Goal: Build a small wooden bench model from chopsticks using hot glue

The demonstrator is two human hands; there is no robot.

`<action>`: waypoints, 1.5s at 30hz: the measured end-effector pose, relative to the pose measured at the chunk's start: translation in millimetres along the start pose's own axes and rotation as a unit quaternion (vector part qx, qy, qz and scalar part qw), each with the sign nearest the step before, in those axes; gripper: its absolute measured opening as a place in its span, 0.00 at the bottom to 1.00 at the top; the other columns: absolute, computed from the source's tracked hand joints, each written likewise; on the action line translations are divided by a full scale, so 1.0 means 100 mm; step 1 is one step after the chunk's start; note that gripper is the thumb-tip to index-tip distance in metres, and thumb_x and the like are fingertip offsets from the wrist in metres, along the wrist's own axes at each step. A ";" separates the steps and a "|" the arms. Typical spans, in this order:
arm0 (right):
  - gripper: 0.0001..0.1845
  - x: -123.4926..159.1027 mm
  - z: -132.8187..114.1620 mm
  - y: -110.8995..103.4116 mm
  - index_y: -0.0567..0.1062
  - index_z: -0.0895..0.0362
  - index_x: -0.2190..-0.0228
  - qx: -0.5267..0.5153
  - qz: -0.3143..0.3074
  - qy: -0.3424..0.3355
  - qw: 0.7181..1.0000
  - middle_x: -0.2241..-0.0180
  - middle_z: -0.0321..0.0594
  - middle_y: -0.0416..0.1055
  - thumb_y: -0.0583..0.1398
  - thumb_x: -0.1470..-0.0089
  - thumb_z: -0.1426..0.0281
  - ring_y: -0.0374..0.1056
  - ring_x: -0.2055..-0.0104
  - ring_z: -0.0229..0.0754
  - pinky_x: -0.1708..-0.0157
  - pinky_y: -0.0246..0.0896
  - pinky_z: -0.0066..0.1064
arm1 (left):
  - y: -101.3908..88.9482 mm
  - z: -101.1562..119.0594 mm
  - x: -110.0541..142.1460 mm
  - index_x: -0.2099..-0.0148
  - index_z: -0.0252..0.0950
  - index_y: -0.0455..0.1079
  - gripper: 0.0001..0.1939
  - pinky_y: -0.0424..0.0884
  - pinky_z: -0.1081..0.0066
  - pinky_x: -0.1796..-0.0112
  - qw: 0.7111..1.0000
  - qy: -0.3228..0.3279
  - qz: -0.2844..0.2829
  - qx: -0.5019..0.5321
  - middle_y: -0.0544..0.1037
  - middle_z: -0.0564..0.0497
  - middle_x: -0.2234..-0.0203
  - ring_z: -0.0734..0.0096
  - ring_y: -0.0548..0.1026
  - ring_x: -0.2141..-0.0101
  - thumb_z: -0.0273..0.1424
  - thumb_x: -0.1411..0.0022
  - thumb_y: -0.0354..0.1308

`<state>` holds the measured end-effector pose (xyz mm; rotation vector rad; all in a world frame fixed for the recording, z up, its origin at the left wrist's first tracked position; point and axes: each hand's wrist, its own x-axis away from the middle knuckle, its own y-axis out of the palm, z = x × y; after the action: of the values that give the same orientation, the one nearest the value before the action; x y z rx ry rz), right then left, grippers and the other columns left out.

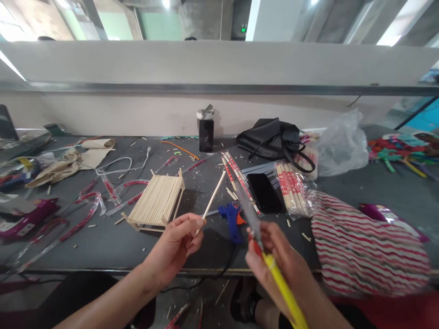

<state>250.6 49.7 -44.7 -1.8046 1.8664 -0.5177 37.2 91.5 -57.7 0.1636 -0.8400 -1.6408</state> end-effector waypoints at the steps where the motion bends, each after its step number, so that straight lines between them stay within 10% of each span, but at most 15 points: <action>1: 0.13 0.06 -0.02 0.04 0.64 0.50 0.57 0.013 -0.028 -0.001 1.000 0.69 0.37 0.72 0.55 0.45 0.65 0.72 0.69 0.40 0.69 0.67 0.28 | 0.01 0.02 0.02 0.73 0.33 0.68 0.07 0.49 0.76 0.82 1.000 0.005 -0.001 -0.007 0.64 0.58 0.87 0.82 0.57 0.84 0.28 0.49 0.65; 7: 0.17 0.19 -0.04 0.08 0.60 0.52 0.52 0.071 -0.168 0.015 0.983 0.66 0.37 0.73 0.52 0.42 0.61 0.72 0.66 0.41 0.67 0.66 0.29 | 0.06 0.09 0.08 0.73 0.33 0.69 0.07 0.50 0.76 0.81 0.998 0.046 0.015 -0.030 0.64 0.58 0.86 0.82 0.58 0.83 0.29 0.48 0.64; 45: 0.12 0.08 -0.10 0.17 0.64 0.52 0.53 0.119 -0.236 -0.022 0.964 0.59 0.42 0.74 0.49 0.39 0.68 0.73 0.58 0.43 0.61 0.63 0.30 | 0.04 -0.05 0.10 0.73 0.32 0.70 0.11 0.48 0.76 0.79 0.991 -0.029 -0.044 -0.122 0.64 0.57 0.85 0.82 0.57 0.82 0.34 0.49 0.66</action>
<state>230.9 42.1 -47.2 -2.0691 1.2707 -0.8225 40.5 80.3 -55.1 -0.0202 -0.6760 -1.8234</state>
